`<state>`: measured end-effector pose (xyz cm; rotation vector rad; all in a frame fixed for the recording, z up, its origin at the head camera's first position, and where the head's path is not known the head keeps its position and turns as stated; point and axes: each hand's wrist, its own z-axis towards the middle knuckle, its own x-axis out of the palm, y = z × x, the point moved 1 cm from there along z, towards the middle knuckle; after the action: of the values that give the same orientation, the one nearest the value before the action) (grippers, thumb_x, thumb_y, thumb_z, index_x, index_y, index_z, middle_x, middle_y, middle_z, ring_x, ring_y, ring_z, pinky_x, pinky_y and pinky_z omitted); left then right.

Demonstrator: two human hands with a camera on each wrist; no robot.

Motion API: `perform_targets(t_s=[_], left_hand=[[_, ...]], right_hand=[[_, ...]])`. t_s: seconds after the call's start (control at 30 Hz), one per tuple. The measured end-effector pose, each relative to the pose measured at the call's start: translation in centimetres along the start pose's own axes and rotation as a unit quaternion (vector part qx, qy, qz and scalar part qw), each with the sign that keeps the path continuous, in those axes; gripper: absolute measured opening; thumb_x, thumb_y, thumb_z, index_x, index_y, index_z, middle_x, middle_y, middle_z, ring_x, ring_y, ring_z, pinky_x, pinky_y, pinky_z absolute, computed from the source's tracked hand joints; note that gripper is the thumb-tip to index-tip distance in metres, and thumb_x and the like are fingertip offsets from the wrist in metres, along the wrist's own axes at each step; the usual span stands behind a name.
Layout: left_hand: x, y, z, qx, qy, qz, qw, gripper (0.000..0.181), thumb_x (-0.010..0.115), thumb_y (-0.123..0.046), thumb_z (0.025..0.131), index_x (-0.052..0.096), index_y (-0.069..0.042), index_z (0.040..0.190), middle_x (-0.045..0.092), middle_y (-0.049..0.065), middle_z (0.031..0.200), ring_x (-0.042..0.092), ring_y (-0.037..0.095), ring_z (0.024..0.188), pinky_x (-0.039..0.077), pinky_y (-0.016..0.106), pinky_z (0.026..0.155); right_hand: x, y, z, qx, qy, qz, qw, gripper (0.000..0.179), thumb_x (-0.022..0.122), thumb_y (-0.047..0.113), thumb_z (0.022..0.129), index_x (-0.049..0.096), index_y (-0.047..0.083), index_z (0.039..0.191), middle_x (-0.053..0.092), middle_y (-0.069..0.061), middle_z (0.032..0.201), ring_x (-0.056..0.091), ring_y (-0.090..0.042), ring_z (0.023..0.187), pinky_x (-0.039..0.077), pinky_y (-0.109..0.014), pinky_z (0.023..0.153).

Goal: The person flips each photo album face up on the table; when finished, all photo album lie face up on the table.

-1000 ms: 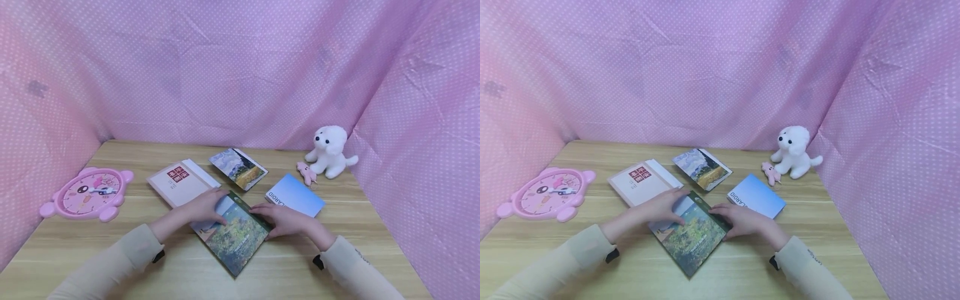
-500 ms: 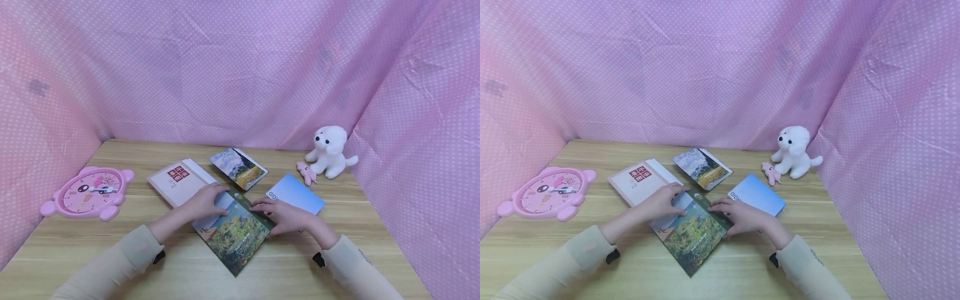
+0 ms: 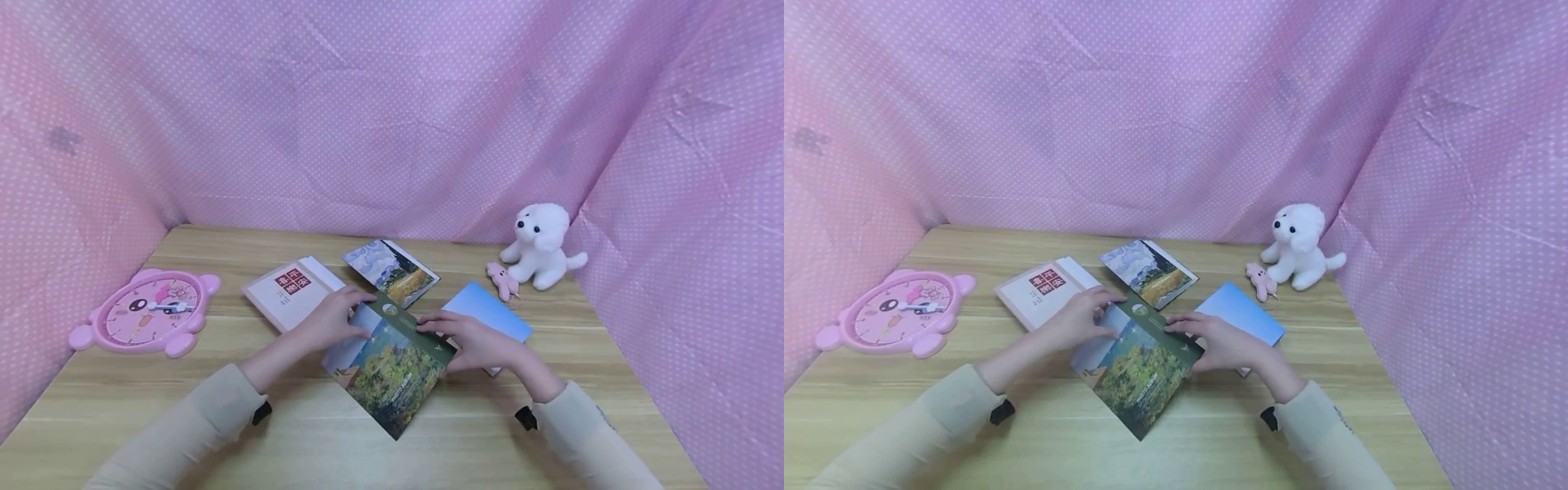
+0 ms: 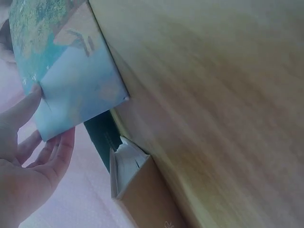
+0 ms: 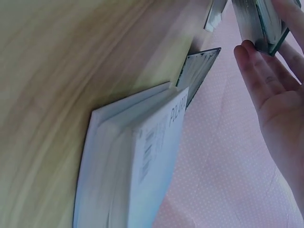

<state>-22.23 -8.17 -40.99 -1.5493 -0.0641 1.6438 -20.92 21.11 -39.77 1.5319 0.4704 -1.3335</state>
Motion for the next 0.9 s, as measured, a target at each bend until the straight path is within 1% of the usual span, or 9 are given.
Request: perform_targets(t_s=[0.07, 0.2, 0.3, 0.47, 0.6, 0.73, 0.9], left_hand=[[-0.2, 0.0, 0.0, -0.002, -0.002, -0.004, 1.0, 0.068, 0.084, -0.023, 0.068, 0.057, -0.009, 0.128, 0.057, 0.01, 0.122, 0.058, 0.024, 0.102, 0.053, 0.037, 0.086], [-0.6, 0.0, -0.1, -0.007, -0.005, -0.016, 0.9998, 0.067, 0.084, -0.021, 0.068, 0.057, -0.011, 0.129, 0.056, 0.01, 0.122, 0.057, 0.022, 0.101, 0.054, 0.033, 0.082], [-0.7, -0.1, -0.1, -0.004, -0.008, -0.022, 0.9997, 0.066, 0.084, -0.021, 0.07, 0.057, -0.013, 0.129, 0.055, 0.007, 0.12, 0.056, 0.02, 0.099, 0.053, 0.029, 0.079], [-0.9, -0.2, -0.1, 0.009, -0.013, -0.033, 0.9993, 0.064, 0.084, -0.02, 0.07, 0.057, -0.015, 0.128, 0.054, 0.005, 0.116, 0.055, 0.016, 0.093, 0.052, 0.023, 0.072], [-1.1, -0.5, -0.1, 0.013, -0.024, -0.047, 0.9985, 0.065, 0.084, -0.017, 0.069, 0.057, -0.018, 0.128, 0.053, 0.003, 0.115, 0.053, 0.014, 0.091, 0.052, 0.022, 0.069], [-1.2, -0.7, 0.0, 0.011, -0.036, -0.066, 0.9971, 0.065, 0.084, -0.015, 0.069, 0.057, -0.019, 0.127, 0.052, 0.002, 0.115, 0.053, 0.016, 0.094, 0.054, 0.025, 0.071], [-1.2, -0.9, 0.1, 0.01, -0.052, -0.083, 0.9952, 0.066, 0.084, -0.012, 0.069, 0.055, -0.02, 0.128, 0.05, 0.002, 0.118, 0.054, 0.017, 0.101, 0.055, 0.025, 0.076]], right_hand=[[-0.1, 0.0, -0.1, 0.006, -0.012, 0.015, 0.9998, 0.076, 0.078, 0.044, 0.074, 0.05, 0.011, 0.135, 0.047, -0.008, 0.139, 0.054, -0.017, 0.113, 0.053, -0.03, 0.086], [-0.4, 0.2, -0.2, 0.037, -0.032, 0.056, 0.9972, 0.084, 0.081, 0.043, 0.069, 0.046, 0.009, 0.138, 0.047, -0.008, 0.139, 0.057, -0.017, 0.109, 0.055, -0.026, 0.083], [-0.5, 0.3, -0.3, 0.049, -0.037, 0.068, 0.9958, 0.085, 0.082, 0.042, 0.068, 0.046, 0.009, 0.139, 0.05, -0.008, 0.136, 0.058, -0.016, 0.107, 0.054, -0.024, 0.083], [-0.8, 0.7, -0.4, 0.041, -0.033, 0.059, 0.9969, 0.081, 0.081, 0.044, 0.068, 0.049, 0.014, 0.136, 0.052, -0.008, 0.136, 0.058, -0.016, 0.108, 0.055, -0.027, 0.083], [-1.2, 1.1, -0.5, 0.033, -0.042, 0.059, 0.9968, 0.081, 0.084, 0.041, 0.066, 0.051, 0.017, 0.135, 0.051, -0.007, 0.137, 0.056, -0.017, 0.111, 0.055, -0.027, 0.083], [-1.6, 1.3, -0.4, 0.027, -0.057, 0.061, 0.9962, 0.081, 0.087, 0.035, 0.063, 0.051, 0.018, 0.135, 0.052, -0.005, 0.136, 0.054, -0.017, 0.112, 0.056, -0.027, 0.08], [-2.3, 2.0, -0.4, 0.026, -0.064, 0.071, 0.9951, 0.08, 0.086, 0.034, 0.065, 0.051, 0.019, 0.135, 0.051, -0.007, 0.136, 0.053, -0.018, 0.113, 0.056, -0.028, 0.074]])
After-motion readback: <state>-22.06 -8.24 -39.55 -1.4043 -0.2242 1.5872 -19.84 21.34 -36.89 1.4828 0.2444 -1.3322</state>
